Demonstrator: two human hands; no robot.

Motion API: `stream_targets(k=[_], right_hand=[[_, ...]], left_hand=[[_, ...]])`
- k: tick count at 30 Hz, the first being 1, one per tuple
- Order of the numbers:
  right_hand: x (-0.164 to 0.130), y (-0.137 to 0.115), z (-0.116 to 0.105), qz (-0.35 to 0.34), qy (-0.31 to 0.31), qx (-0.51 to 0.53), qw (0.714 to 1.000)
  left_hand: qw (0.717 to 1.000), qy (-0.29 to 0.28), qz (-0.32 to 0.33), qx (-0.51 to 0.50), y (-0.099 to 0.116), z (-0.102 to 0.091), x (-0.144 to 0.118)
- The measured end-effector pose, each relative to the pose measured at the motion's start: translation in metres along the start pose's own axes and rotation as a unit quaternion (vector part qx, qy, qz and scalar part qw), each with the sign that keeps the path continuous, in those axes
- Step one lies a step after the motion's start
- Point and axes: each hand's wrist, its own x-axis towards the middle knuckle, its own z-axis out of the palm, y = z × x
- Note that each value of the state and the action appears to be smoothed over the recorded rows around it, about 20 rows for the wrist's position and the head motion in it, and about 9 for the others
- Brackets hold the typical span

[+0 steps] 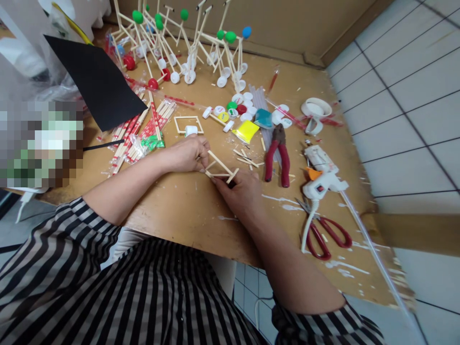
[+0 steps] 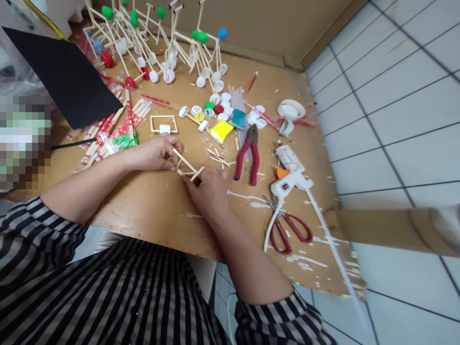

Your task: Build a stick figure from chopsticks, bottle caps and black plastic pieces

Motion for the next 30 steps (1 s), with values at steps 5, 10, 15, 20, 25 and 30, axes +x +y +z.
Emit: stream_targets(k=[5, 10, 15, 20, 25, 30], right_hand=[[0.0004, 0.0001, 0.0008, 0.002, -0.001, -0.002, 1.000], [0.0003, 0.0014, 0.0014, -0.003, 0.007, -0.005, 1.000], [0.0001, 0.0000, 0.0007, 0.006, 0.001, -0.002, 1.000], [-0.0001, 0.0005, 0.0008, -0.005, 0.005, -0.008, 1.000], [0.0003, 0.0007, 0.0004, 0.000, -0.002, -0.014, 1.000], [0.0010, 0.0002, 0.0002, 0.005, 0.000, -0.006, 1.000]], left_hand=[[1.000, -0.002, -0.005, -0.001, 0.0001, 0.0000, 0.0000], [1.000, 0.004, 0.000, -0.006, -0.0007, 0.0007, 0.0006], [1.000, 0.001, -0.007, -0.008, 0.0007, -0.0001, 0.0000], [1.000, 0.000, -0.007, -0.010, 0.0014, -0.0007, -0.0002], [1.000, -0.003, 0.000, -0.008, 0.0001, -0.0003, 0.0002], [1.000, 0.002, -0.002, -0.006, 0.0003, 0.0000, 0.0004]])
